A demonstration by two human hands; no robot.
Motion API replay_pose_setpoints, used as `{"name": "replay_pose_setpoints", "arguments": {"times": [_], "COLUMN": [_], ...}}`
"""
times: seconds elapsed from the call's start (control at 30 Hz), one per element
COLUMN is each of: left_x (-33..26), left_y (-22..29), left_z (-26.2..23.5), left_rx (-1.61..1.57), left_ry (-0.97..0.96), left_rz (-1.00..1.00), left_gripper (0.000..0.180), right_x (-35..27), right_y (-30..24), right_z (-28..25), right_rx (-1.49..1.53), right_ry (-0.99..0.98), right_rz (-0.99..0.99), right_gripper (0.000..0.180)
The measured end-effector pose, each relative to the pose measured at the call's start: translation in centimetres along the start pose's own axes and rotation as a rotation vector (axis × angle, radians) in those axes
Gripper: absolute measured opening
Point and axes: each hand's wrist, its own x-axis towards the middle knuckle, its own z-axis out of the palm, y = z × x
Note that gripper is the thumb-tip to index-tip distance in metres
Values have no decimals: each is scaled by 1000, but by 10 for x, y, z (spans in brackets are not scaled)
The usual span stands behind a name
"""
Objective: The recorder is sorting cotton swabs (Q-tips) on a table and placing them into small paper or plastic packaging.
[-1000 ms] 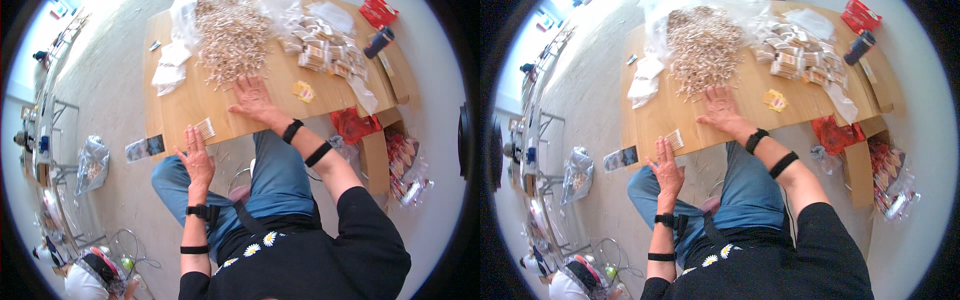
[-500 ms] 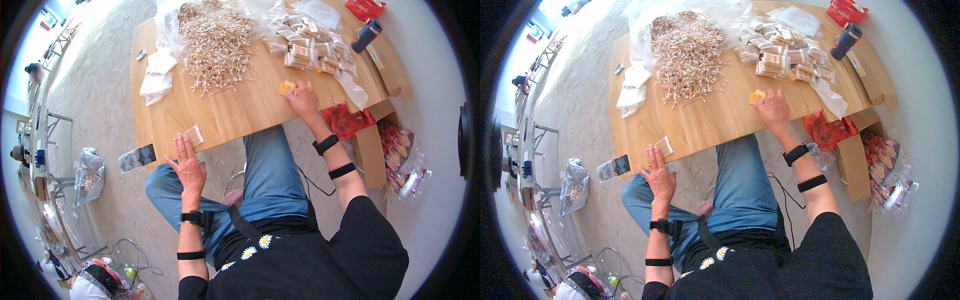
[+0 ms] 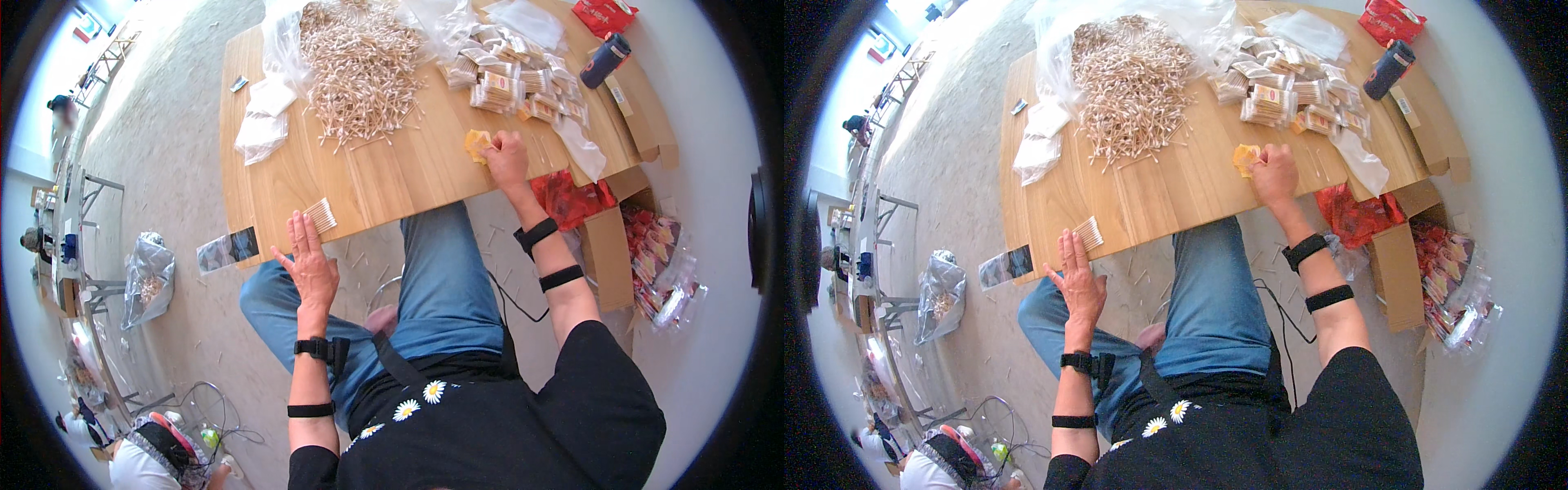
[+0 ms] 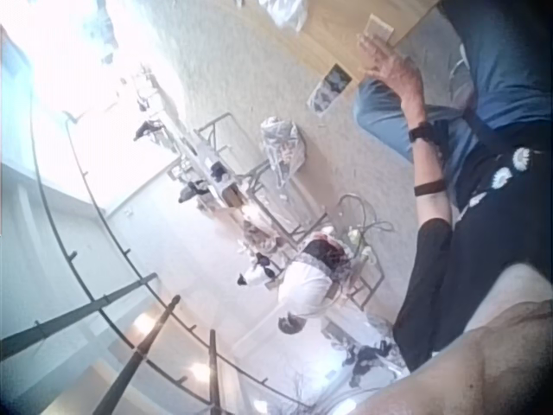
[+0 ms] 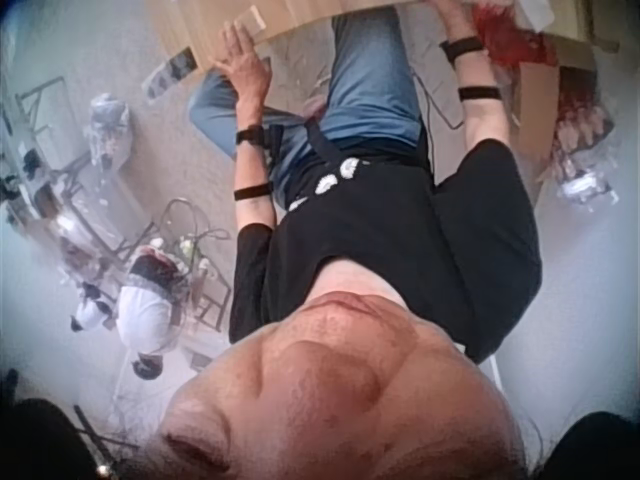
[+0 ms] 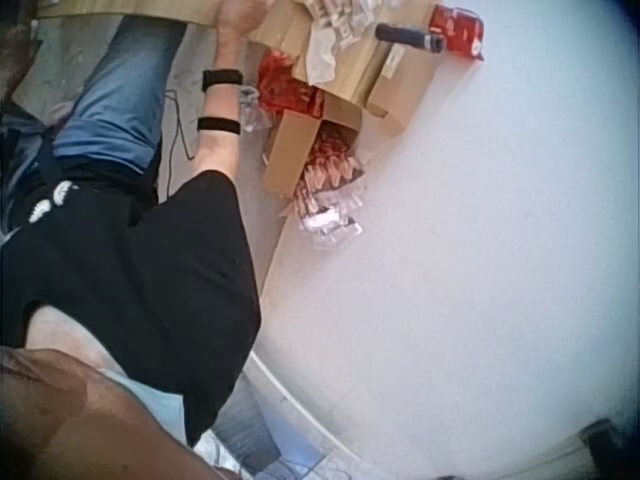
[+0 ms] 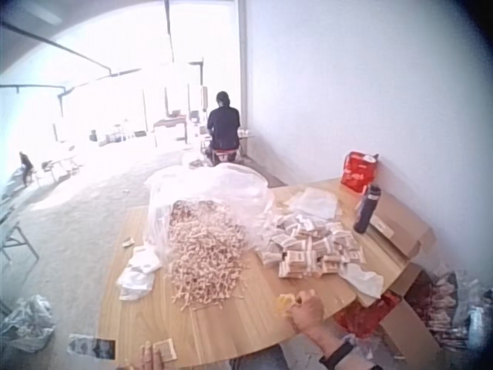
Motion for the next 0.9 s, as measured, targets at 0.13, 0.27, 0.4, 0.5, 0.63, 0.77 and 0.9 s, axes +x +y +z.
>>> {"name": "replay_pose_setpoints", "arguments": {"times": [0.13,0.27,0.4,0.5,0.63,0.77,0.9], "left_x": [-1,1,1,0,0,0,-1], "left_y": [-1,-4,-2,-2,-4,-4,-6], "left_z": [-1,3,4,3,6,6,9], "left_rx": [17,35,51,9,11,-29,-18], "left_ry": [-16,29,29,37,76,84,92], "left_rz": [-12,17,18,11,40,37,30], "left_gripper": [104,102,98,95,92,90,109], "right_x": [9,12,-13,-45,-65,-64,-61], "right_y": [3,-29,-111,-167,-220,-237,-240], "right_z": [-1,-2,1,36,70,93,104], "right_rx": [95,462,572,523,451,337,251], "right_ry": [10,-238,-625,-678,-857,-877,-887], "right_rz": [-34,13,-92,-457,-547,-580,-659], "right_gripper": [16,16,16,13,10,8,6]}}
